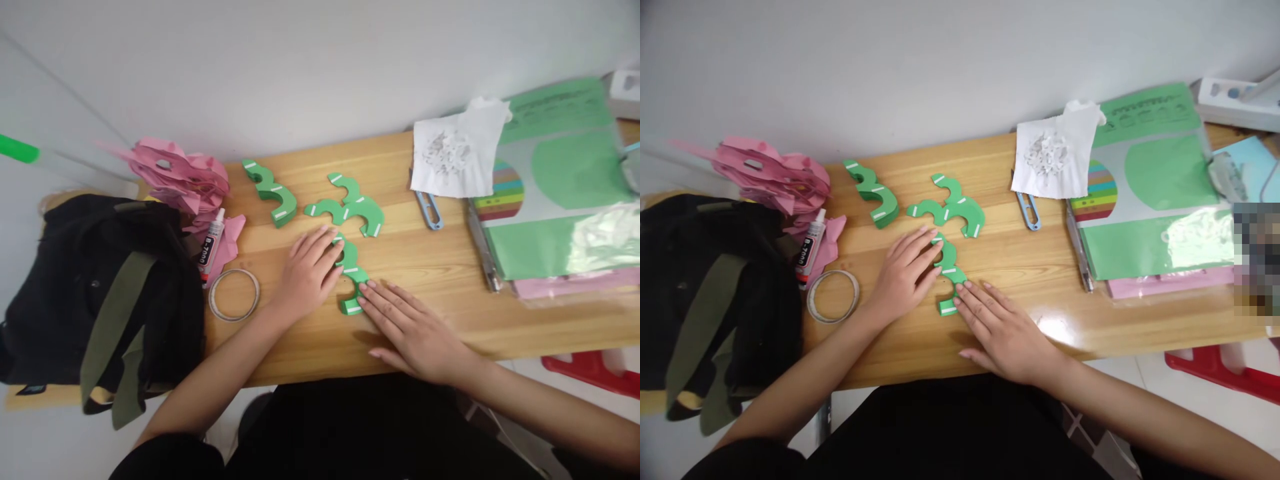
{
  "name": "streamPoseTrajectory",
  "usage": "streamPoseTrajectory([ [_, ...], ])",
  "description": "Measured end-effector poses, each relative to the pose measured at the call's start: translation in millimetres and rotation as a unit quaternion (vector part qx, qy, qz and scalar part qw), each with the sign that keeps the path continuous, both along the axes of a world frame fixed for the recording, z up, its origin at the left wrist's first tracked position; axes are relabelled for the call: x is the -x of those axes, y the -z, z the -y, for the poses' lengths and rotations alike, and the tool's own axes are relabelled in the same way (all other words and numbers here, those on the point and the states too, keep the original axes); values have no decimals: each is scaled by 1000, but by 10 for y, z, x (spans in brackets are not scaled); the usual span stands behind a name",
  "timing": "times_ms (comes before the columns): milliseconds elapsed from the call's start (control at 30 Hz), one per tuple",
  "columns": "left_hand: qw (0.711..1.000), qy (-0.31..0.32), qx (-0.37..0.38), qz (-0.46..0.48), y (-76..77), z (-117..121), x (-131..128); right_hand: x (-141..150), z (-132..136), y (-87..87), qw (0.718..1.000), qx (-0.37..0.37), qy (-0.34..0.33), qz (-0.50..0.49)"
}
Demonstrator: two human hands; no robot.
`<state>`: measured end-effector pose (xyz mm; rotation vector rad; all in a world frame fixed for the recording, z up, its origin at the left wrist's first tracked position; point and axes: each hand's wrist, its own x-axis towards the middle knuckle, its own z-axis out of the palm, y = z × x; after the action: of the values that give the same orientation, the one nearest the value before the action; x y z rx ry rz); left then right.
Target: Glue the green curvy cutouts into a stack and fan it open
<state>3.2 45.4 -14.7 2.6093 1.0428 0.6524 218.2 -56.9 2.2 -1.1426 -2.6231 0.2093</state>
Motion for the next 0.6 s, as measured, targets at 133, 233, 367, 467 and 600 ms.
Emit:
streamPoseTrajectory([
  [133, 1000, -11, 3, -10, -13, 0, -4, -2, 40, 27, 1000, 31, -2, 5],
  [233, 1000, -10, -15, -11, -24, 6, 2, 18, 42, 12, 999, 45, -5, -5],
  [367, 997, 54, -57, -8, -40, 30, 13, 31, -51, -101, 999, 45, -14, -23],
  [467, 995, 90, -43, -5, -39, 37, 18, 31, -236, -241, 995, 82, -18, -52],
  [600, 997, 34, -15, 63, -8, 16, 36, 64, -618, -347, 978, 149, 53, -133],
])
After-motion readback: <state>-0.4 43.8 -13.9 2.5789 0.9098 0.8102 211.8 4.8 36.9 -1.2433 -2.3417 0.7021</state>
